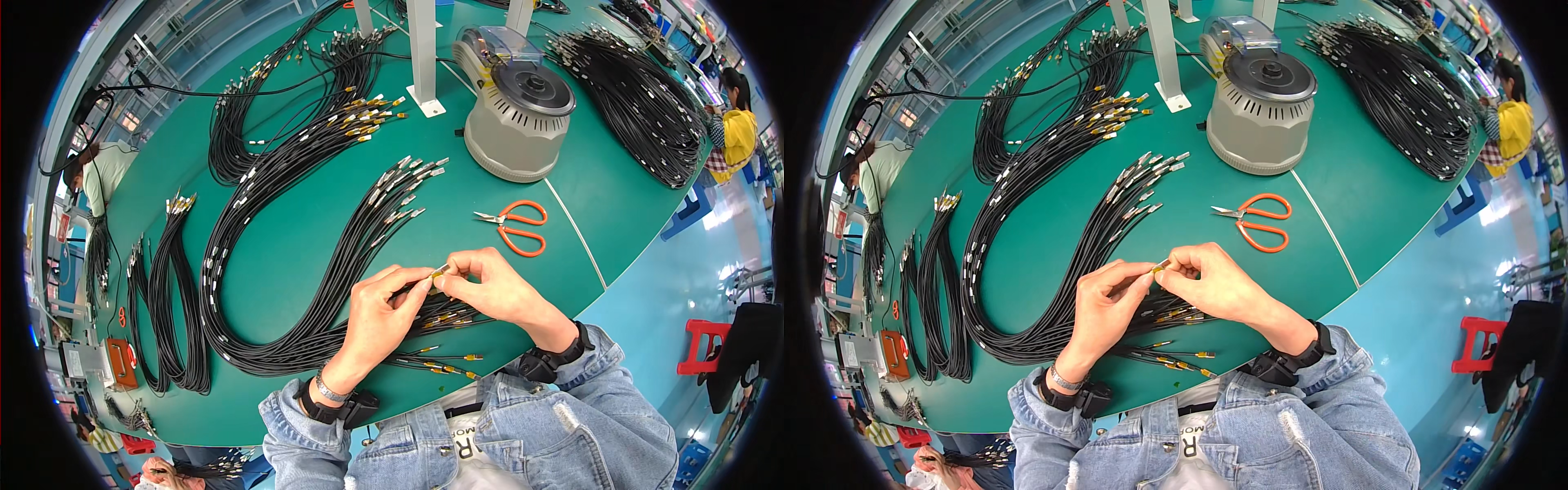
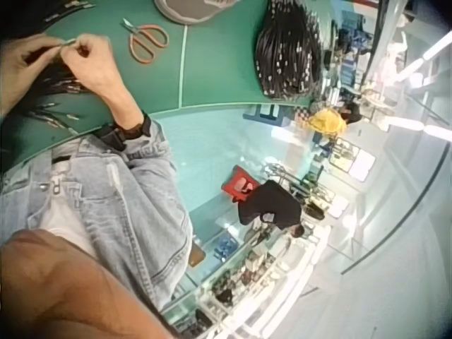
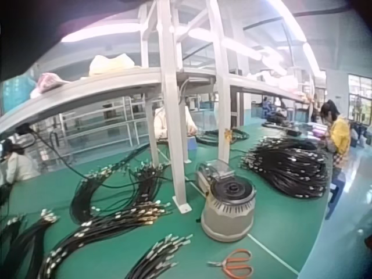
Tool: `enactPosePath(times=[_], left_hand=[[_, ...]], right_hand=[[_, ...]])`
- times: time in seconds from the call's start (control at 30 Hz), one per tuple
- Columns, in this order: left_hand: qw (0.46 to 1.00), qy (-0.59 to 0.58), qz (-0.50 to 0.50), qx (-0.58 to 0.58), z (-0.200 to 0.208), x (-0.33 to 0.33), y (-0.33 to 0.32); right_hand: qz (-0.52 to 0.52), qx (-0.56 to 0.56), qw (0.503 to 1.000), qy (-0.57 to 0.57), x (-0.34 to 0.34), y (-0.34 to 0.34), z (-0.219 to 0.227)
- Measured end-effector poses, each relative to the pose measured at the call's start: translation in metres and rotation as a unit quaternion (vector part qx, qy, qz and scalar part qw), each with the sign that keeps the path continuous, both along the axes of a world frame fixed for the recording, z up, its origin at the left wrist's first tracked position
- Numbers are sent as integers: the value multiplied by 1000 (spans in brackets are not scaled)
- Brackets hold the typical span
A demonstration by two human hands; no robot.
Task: Organizing and assembling electrical wire harnesses and connectors on a production workbench.
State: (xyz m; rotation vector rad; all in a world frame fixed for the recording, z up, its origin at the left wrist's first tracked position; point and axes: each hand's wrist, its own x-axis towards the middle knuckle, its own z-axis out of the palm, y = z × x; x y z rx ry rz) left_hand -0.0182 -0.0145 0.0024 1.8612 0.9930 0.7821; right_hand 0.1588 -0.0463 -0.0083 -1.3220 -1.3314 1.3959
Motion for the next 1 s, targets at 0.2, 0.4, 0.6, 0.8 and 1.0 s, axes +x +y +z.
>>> enactPosePath(times=[0.2,0.4,0.6,0.8,1.0], left_hand=[[1000,9,1,-4,1,0,-1],[1000,-3,-3,-14,-2,-1,0],[989,-94,13,-116,-7,1,-1],[982,-100,22,-160,-4,1,-2],[974,-109,28,-197,-2,2,-2]], right_hand=[[12,-37,999,-2,2,0,0],[-1,-11,1000,24,0,0,-7],[4,-24,999,43,-1,-2,-7],[3,-5,998,58,-4,-7,-2],[17,-50,995,82,-2,-11,2]])
